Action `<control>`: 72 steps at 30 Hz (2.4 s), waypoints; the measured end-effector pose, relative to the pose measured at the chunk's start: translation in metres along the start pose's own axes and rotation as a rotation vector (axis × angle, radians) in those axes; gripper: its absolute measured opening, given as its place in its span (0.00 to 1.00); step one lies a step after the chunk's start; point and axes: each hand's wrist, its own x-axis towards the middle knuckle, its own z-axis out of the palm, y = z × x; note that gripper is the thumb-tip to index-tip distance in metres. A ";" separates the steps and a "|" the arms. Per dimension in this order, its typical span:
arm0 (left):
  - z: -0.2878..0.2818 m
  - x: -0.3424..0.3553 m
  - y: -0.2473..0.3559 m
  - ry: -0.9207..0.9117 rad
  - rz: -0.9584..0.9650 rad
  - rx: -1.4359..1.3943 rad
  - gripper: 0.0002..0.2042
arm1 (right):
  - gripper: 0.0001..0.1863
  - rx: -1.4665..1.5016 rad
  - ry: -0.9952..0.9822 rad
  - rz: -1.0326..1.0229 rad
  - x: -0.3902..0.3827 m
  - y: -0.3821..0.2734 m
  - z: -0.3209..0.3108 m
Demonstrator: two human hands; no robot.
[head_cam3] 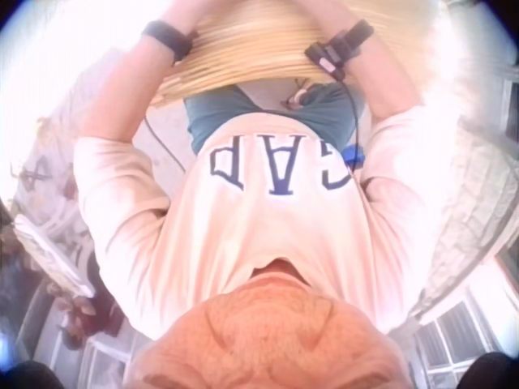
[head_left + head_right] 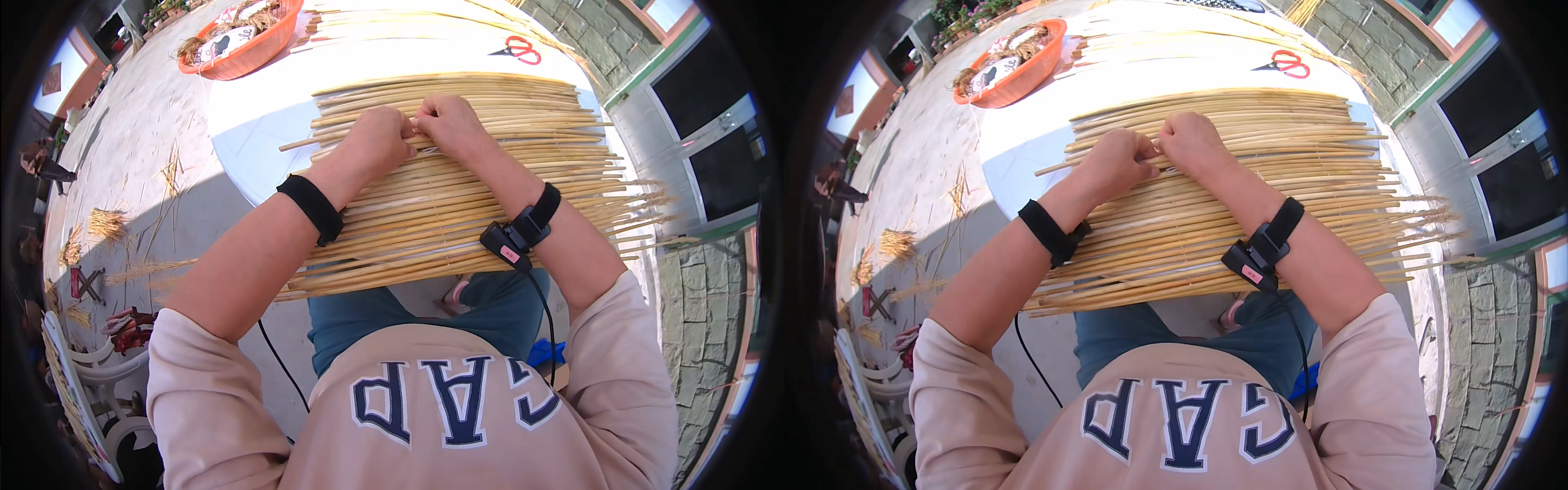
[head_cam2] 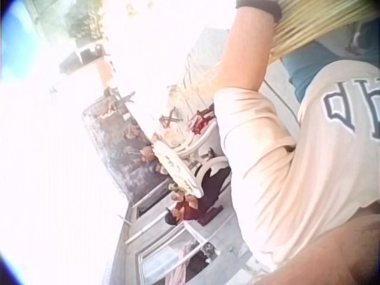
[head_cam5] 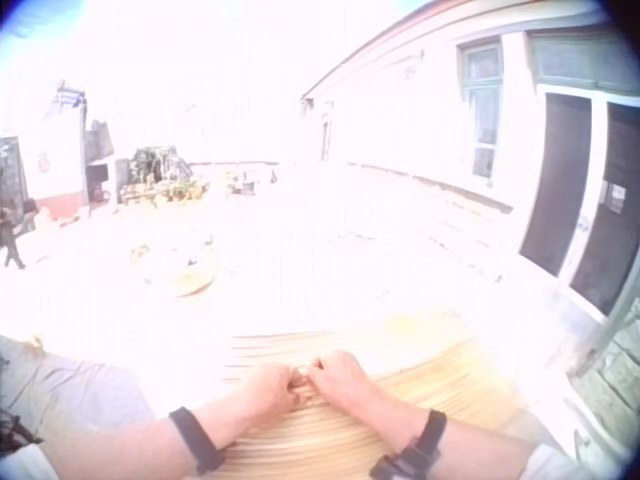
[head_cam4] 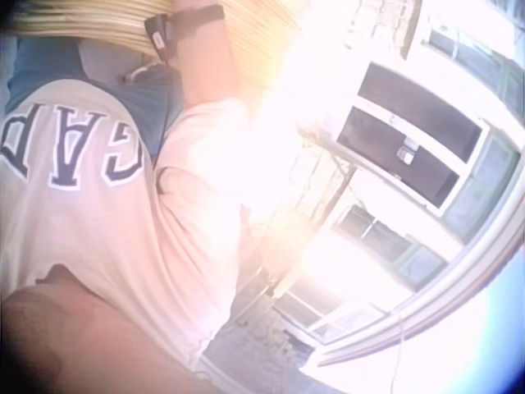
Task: The person weaves together thin bamboo sticks using a white string and a needle.
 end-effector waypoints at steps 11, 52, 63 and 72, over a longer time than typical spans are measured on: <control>-0.004 0.003 0.005 -0.049 -0.091 0.044 0.11 | 0.07 0.210 -0.079 0.069 0.002 0.008 0.000; -0.003 -0.023 0.009 -0.169 0.142 0.447 0.28 | 0.09 0.761 0.679 -0.130 -0.061 -0.011 -0.112; -0.026 -0.023 0.016 -0.335 0.114 0.381 0.26 | 0.06 0.812 0.163 0.483 -0.043 0.029 -0.011; -0.028 0.007 -0.020 0.045 0.093 0.193 0.07 | 0.08 0.836 0.159 0.453 -0.045 0.032 -0.011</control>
